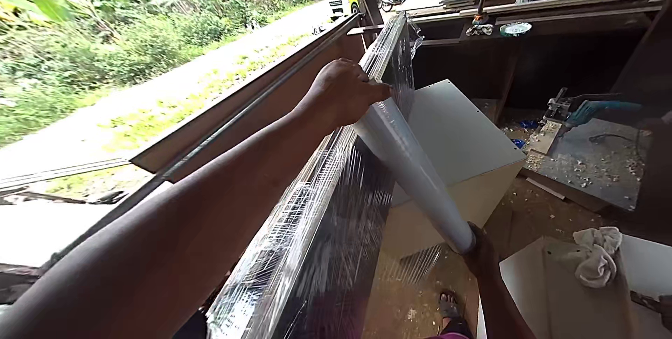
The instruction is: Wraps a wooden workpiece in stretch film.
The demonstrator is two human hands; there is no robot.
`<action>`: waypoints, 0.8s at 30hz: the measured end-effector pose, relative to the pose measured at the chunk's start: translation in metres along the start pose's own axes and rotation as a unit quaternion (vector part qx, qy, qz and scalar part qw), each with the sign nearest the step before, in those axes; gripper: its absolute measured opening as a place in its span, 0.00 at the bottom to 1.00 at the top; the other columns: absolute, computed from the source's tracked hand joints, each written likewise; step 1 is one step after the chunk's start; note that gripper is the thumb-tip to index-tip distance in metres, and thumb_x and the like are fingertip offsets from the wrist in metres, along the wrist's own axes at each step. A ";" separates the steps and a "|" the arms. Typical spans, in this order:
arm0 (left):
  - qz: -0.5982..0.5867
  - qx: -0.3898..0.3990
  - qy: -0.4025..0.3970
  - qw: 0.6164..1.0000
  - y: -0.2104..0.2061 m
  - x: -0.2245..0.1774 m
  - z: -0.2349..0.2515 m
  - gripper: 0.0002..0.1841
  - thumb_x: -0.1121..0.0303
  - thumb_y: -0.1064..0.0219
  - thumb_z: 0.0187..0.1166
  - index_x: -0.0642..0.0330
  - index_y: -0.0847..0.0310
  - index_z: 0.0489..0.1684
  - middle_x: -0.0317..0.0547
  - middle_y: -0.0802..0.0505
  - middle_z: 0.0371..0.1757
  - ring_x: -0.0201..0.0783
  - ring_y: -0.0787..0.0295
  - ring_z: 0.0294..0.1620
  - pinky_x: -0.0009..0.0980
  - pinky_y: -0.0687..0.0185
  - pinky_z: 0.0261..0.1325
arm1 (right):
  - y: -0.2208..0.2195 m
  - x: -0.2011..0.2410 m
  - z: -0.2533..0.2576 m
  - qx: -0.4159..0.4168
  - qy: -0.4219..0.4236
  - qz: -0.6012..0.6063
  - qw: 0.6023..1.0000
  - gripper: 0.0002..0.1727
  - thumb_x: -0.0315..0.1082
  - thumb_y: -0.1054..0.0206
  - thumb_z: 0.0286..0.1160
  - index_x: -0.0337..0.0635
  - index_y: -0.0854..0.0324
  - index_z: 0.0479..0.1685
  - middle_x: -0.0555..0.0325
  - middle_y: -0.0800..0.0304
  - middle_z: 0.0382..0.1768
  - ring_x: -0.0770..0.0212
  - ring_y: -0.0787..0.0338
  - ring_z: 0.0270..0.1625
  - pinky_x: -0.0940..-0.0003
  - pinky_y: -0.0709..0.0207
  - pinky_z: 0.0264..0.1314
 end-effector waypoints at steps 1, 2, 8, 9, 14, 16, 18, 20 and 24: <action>-0.027 0.005 -0.032 0.999 0.000 0.002 0.002 0.19 0.52 0.30 0.82 0.62 0.15 0.35 0.51 0.13 0.64 0.45 0.19 0.66 0.53 0.26 0.66 | -0.001 0.004 0.001 0.004 0.006 -0.003 1.000 0.31 0.51 0.55 0.86 0.39 0.33 0.77 0.45 0.12 0.56 0.50 0.09 0.53 0.44 0.13 0.54; -0.063 0.010 -0.069 0.996 0.001 0.002 0.001 0.15 0.56 0.29 0.81 0.60 0.12 0.40 0.47 0.13 0.69 0.40 0.17 0.68 0.49 0.23 0.69 | -0.002 0.008 0.003 0.007 0.007 -0.010 1.000 0.31 0.52 0.55 0.86 0.40 0.34 0.78 0.45 0.12 0.57 0.50 0.09 0.54 0.43 0.13 0.54; -0.134 0.064 -0.228 0.962 0.005 -0.027 -0.014 0.32 0.66 0.12 0.51 0.55 0.17 0.61 0.38 0.21 0.79 0.25 0.20 0.71 0.25 0.20 0.69 | -0.008 0.034 0.027 -0.013 -0.025 -0.049 0.998 0.40 0.59 0.75 0.90 0.41 0.35 0.83 0.43 0.16 0.64 0.49 0.12 0.60 0.45 0.16 0.58; -0.117 0.057 -0.251 0.959 0.009 -0.034 -0.012 0.32 0.64 0.11 0.49 0.56 0.17 0.58 0.39 0.23 0.82 0.26 0.22 0.74 0.26 0.21 0.70 | -0.011 0.035 0.029 -0.006 -0.033 -0.046 0.998 0.42 0.61 0.78 0.89 0.41 0.35 0.83 0.42 0.16 0.65 0.50 0.12 0.60 0.46 0.17 0.60; -0.074 0.056 -0.240 0.966 0.020 -0.033 0.004 0.31 0.61 0.12 0.51 0.51 0.17 0.59 0.34 0.11 0.63 0.23 0.12 0.56 0.26 0.13 0.58 | -0.027 0.035 0.039 0.023 -0.059 -0.035 0.997 0.47 0.65 0.82 0.87 0.42 0.34 0.83 0.42 0.16 0.66 0.48 0.12 0.62 0.44 0.17 0.61; -0.080 0.034 -0.183 0.979 0.017 -0.018 0.009 0.31 0.59 0.15 0.54 0.51 0.18 0.61 0.35 0.07 0.45 0.26 0.10 0.41 0.31 0.10 0.46 | -0.029 0.029 0.040 0.032 -0.086 -0.060 0.994 0.45 0.65 0.78 0.87 0.41 0.34 0.82 0.42 0.15 0.65 0.48 0.12 0.62 0.44 0.17 0.62; -0.101 0.005 -0.126 0.987 0.016 -0.009 0.008 0.28 0.62 0.17 0.58 0.51 0.19 0.61 0.34 0.08 0.41 0.26 0.10 0.37 0.29 0.10 0.42 | -0.036 0.025 0.044 0.042 -0.124 -0.110 0.985 0.43 0.64 0.75 0.90 0.39 0.33 0.81 0.42 0.13 0.62 0.50 0.11 0.60 0.47 0.16 0.62; -0.135 -0.029 -0.086 0.987 0.018 -0.006 0.009 0.25 0.64 0.17 0.60 0.51 0.19 0.58 0.33 0.09 0.39 0.24 0.11 0.36 0.27 0.11 0.41 | -0.043 0.024 0.049 0.055 -0.163 -0.169 0.970 0.42 0.63 0.71 0.92 0.38 0.28 0.77 0.43 0.11 0.59 0.52 0.10 0.58 0.50 0.16 0.61; -0.111 -0.077 -0.089 0.987 0.028 -0.003 0.019 0.24 0.50 0.18 0.56 0.45 0.17 0.51 0.25 0.10 0.38 0.17 0.13 0.34 0.21 0.13 0.37 | -0.055 0.035 0.058 0.106 -0.239 -0.383 0.886 0.44 0.68 0.70 0.89 0.42 0.26 0.79 0.41 0.11 0.61 0.48 0.10 0.59 0.46 0.17 0.60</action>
Point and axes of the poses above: each hand's wrist, its own z-axis towards the middle knuckle, its own y-axis out of the back of the hand, x = y × z, the point moved 9 cm from there along z, towards the middle knuckle
